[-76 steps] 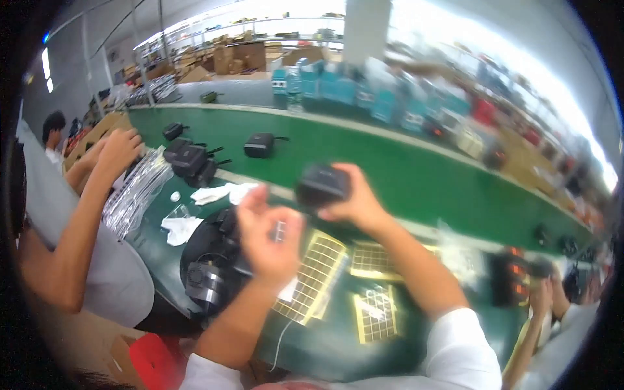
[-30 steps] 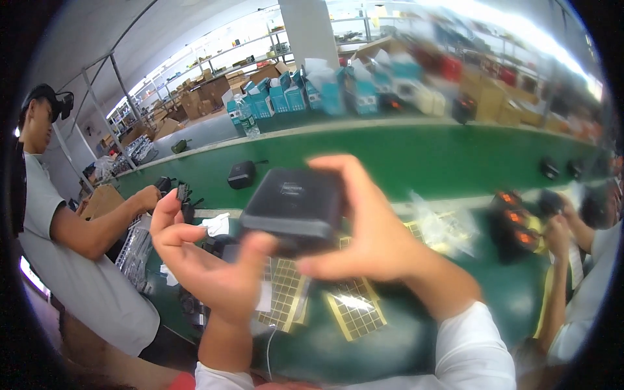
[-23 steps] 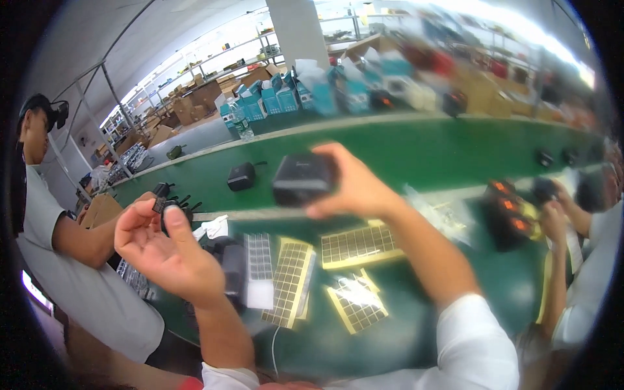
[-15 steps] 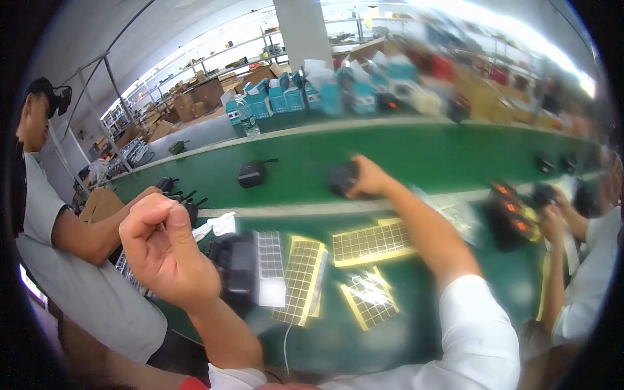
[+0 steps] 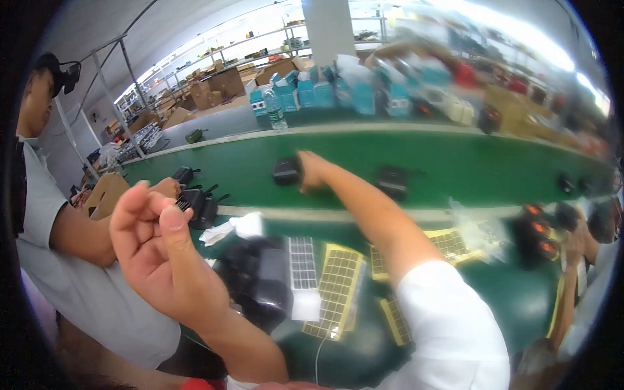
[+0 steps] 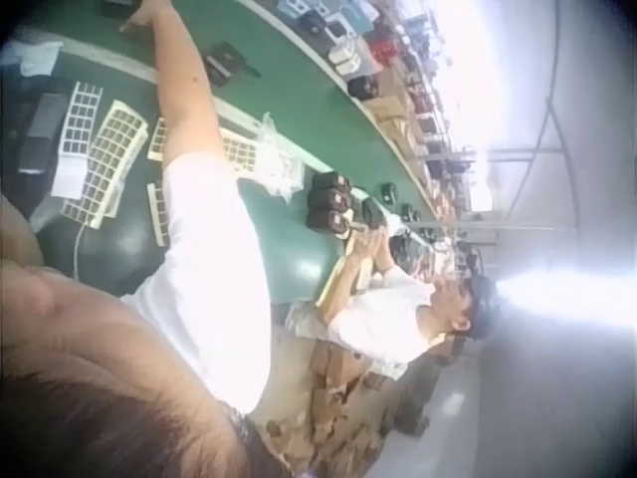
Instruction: The person applies small labels to plastic electronic enclosures by hand on an assembly line.
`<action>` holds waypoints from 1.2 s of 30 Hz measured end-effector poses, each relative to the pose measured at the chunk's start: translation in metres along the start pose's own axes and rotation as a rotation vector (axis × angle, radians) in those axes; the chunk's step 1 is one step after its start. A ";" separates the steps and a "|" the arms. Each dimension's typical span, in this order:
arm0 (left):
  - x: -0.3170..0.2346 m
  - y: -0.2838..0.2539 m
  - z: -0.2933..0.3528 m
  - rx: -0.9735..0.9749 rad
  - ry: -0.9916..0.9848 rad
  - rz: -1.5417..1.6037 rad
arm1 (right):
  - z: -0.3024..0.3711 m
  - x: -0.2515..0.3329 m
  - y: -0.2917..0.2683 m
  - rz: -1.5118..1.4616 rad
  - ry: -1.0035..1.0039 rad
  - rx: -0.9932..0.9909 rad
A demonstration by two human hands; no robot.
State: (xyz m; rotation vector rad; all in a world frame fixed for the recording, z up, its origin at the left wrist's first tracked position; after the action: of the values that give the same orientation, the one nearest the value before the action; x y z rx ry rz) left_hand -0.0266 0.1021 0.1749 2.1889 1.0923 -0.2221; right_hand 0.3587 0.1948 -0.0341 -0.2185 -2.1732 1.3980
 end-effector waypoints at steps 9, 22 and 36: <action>0.014 -0.009 -0.012 -0.040 -0.105 0.084 | -0.011 -0.004 0.021 -0.318 0.041 -0.150; -0.011 -0.007 0.008 -0.092 -0.046 0.146 | 0.193 0.062 -0.111 -1.817 0.286 0.070; -0.053 0.038 0.088 0.442 -0.068 0.056 | 0.328 0.105 -0.232 -1.616 -0.065 -0.132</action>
State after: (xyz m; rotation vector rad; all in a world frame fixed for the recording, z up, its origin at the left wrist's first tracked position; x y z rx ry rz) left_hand -0.0197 -0.0043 0.1494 2.5724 1.0142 -0.5536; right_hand 0.1348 -0.1260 0.1044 1.2533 -1.5557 0.2781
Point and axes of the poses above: each hand's wrist, its own z-axis away from the middle knuckle, its own y-axis out of the palm, x = y × z, the point moved 4 cm from there along -z, towards the middle knuckle, and after that the axes turned 10 degrees about -x, right-handed, at the moved point
